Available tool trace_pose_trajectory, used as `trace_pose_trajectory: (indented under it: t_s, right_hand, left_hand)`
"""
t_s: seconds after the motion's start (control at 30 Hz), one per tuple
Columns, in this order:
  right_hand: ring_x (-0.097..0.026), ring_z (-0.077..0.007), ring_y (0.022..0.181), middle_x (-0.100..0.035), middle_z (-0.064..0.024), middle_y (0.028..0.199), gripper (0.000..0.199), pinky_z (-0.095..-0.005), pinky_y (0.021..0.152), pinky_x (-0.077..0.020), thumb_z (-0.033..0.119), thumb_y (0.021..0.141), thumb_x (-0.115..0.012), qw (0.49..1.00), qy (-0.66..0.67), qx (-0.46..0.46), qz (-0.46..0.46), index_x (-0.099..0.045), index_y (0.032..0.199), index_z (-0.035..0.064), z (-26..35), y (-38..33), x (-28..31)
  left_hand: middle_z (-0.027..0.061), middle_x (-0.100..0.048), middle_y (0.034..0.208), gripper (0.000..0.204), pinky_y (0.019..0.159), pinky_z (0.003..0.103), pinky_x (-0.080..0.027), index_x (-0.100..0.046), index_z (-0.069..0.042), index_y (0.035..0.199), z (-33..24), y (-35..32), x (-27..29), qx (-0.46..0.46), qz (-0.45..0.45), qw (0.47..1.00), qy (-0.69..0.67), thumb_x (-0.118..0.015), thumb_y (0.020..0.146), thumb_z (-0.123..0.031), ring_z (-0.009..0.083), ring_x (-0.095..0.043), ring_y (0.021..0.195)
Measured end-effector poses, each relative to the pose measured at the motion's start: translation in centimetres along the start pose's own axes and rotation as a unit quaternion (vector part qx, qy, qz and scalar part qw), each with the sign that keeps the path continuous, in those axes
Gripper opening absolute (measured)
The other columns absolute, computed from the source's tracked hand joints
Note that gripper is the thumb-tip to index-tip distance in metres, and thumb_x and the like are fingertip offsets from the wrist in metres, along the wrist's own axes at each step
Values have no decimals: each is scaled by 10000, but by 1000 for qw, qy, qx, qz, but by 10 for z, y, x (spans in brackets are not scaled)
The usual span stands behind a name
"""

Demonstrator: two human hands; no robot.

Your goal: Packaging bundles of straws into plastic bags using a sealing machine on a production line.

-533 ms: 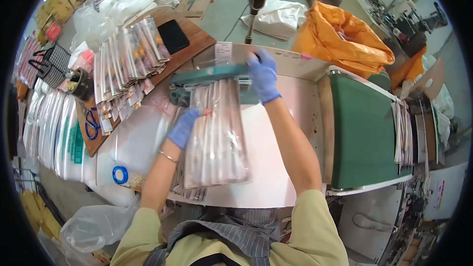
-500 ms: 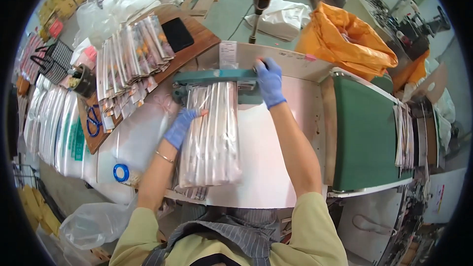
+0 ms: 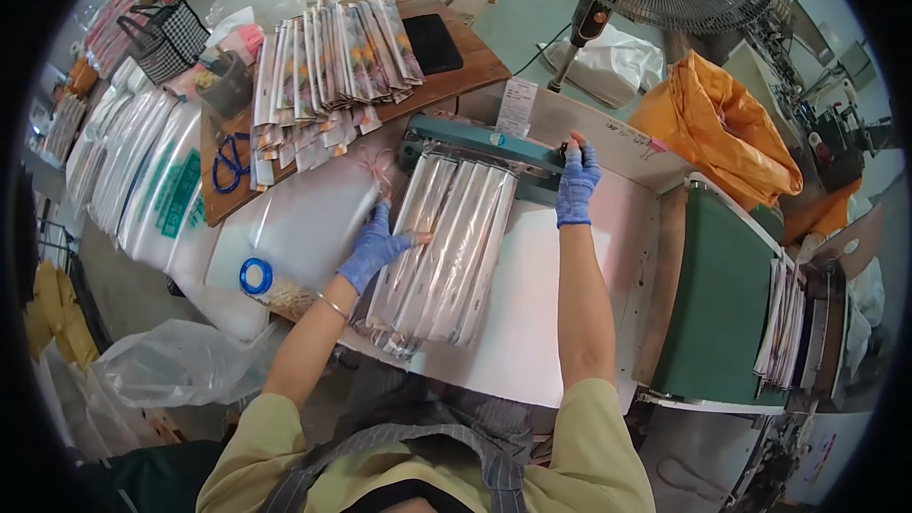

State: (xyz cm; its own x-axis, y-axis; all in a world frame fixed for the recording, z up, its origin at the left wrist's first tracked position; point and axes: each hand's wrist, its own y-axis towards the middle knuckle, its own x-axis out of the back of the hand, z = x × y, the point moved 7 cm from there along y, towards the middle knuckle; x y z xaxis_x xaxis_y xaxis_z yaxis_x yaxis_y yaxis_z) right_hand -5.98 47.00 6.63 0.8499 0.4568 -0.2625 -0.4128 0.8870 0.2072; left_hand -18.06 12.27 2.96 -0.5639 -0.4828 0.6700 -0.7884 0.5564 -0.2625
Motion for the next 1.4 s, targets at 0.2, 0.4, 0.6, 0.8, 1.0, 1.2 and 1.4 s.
trace_pose_trajectory:
  t_s: [0.2,0.4,0.6,0.8,1.0,1.2,1.4]
  right_hand:
    - [-271,-294,1242,-300,-237,1319,877,-353,1013,-230,296,721,-669,941,-264,-155,147,-146,1330,-57,-22,-209,-39]
    - [-508,-207,927,-495,-124,1074,633,-322,780,-446,204,678,-696,862,-13,-476,175,-386,1186,-11,48,-399,79]
    - [-491,-190,919,-508,-93,1032,767,-318,811,-412,279,533,-779,907,-65,-264,322,-428,1139,-32,104,-358,-67]
    - [-571,-198,762,-588,-115,921,513,-316,708,-470,125,563,-743,853,13,217,475,-540,1011,-21,266,-400,-298]
    - [-550,-251,886,-521,-163,1035,679,-339,760,-450,238,573,-750,795,258,229,498,-417,1114,-3,295,-529,-425]
    - [-553,-304,879,-536,-183,963,687,-369,755,-448,285,549,-738,729,62,159,662,-428,1089,-7,176,-616,-424]
    - [-562,-329,814,-550,-189,912,668,-385,728,-452,280,545,-732,673,-53,212,707,-438,1070,-10,139,-621,-399]
  left_hand:
    - [209,-319,1311,1183,991,336,-290,-108,-9,1350,27,-48,-28,10,85,937,-338,-797,490,-441,289,-325,1212]
    - [113,-439,1223,802,968,306,-288,-392,-25,1249,29,-202,-75,49,261,807,-527,-763,579,-259,204,-380,1135]
    - [70,-432,1215,799,957,300,-301,-363,-35,1262,13,-229,69,-93,32,819,-565,-774,612,-252,167,-369,1124]
    - [37,-548,983,265,807,271,-427,-516,-50,1054,61,-366,340,-305,-605,727,-110,-546,822,-174,93,-495,907]
    - [118,-501,1098,452,824,338,-438,-397,-62,1212,312,-445,404,15,-705,709,-20,-509,836,-287,210,-491,1005]
    - [108,-437,1231,469,918,348,-383,-384,-56,1243,487,-483,349,267,-379,861,208,-486,847,-286,244,-422,1116]
    - [87,-332,1328,461,1030,354,-247,-284,-86,1315,469,-437,247,76,-497,682,-531,-265,916,-315,241,-309,1216]
